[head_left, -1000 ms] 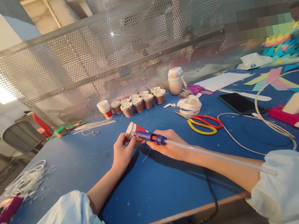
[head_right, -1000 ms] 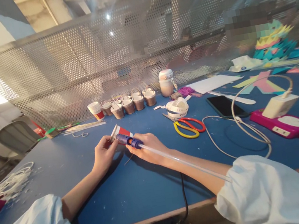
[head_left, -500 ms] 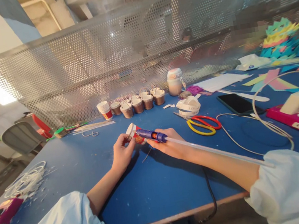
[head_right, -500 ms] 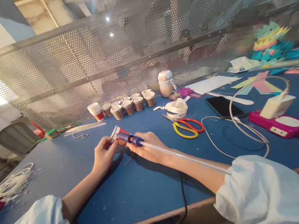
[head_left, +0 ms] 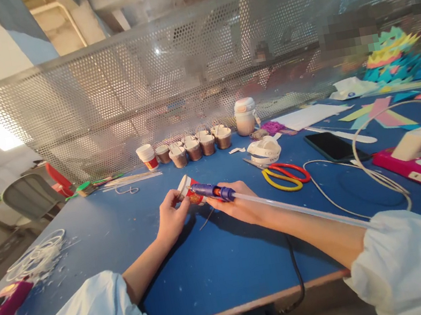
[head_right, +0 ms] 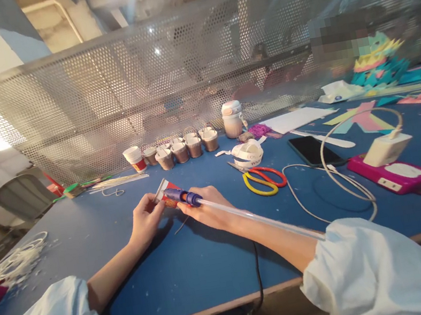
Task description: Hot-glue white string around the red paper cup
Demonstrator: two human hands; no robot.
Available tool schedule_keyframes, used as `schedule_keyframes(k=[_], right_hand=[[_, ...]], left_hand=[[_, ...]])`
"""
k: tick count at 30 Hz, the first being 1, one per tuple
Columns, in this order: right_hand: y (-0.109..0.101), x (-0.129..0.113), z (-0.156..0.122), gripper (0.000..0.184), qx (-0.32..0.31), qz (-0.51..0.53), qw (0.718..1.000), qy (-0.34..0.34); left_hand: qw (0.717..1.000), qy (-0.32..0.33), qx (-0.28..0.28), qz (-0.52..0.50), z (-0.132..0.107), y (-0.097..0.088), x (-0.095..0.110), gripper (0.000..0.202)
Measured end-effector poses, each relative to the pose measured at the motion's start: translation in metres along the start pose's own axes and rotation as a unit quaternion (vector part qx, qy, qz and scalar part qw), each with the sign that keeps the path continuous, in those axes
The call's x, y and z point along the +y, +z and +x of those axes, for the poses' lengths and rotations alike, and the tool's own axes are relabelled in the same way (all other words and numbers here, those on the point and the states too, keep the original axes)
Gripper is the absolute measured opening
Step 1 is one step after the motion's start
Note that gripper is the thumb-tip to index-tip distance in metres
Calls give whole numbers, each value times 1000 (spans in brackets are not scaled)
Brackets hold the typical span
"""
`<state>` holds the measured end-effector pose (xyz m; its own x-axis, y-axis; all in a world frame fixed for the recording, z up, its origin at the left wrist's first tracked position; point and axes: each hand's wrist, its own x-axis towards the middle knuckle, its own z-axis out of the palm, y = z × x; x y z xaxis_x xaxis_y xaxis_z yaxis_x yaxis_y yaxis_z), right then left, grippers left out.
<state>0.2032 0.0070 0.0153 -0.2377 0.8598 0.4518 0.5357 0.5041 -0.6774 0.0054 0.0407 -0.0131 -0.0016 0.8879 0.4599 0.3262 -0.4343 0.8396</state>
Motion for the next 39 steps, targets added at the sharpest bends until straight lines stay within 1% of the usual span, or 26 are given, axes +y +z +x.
schedule_keyframes(k=[3, 10, 16, 21, 26, 32, 36, 39], right_hand=[[1, 0, -1, 22, -10, -1, 1000, -6], [-3, -2, 1, 24, 7, 17, 1000, 12], [0, -2, -1, 25, -4, 6, 1000, -2], [-5, 1, 4, 26, 9, 32, 999, 10], [-7, -1, 4, 26, 4, 36, 999, 8], [-2, -10, -3, 21, -18, 14, 1000, 7], [2, -7, -4, 19, -30, 4, 999, -15], [5, -4, -5, 18, -26, 5, 999, -31]], left_hand=[[1000, 4, -7, -5, 0, -1, -2, 17], [1000, 6, -1, -5, 0, 0, 1, 17], [1000, -3, -13, -25, 0, -1, -1, 17], [1000, 2, -10, -15, 0, -2, -1, 15], [1000, 5, -10, -16, 0, -2, 0, 16], [1000, 7, -12, -21, 0, -2, -1, 17], [1000, 9, -20, -11, 0, -2, 0, 16], [1000, 13, -21, 0, -1, -2, 0, 13]])
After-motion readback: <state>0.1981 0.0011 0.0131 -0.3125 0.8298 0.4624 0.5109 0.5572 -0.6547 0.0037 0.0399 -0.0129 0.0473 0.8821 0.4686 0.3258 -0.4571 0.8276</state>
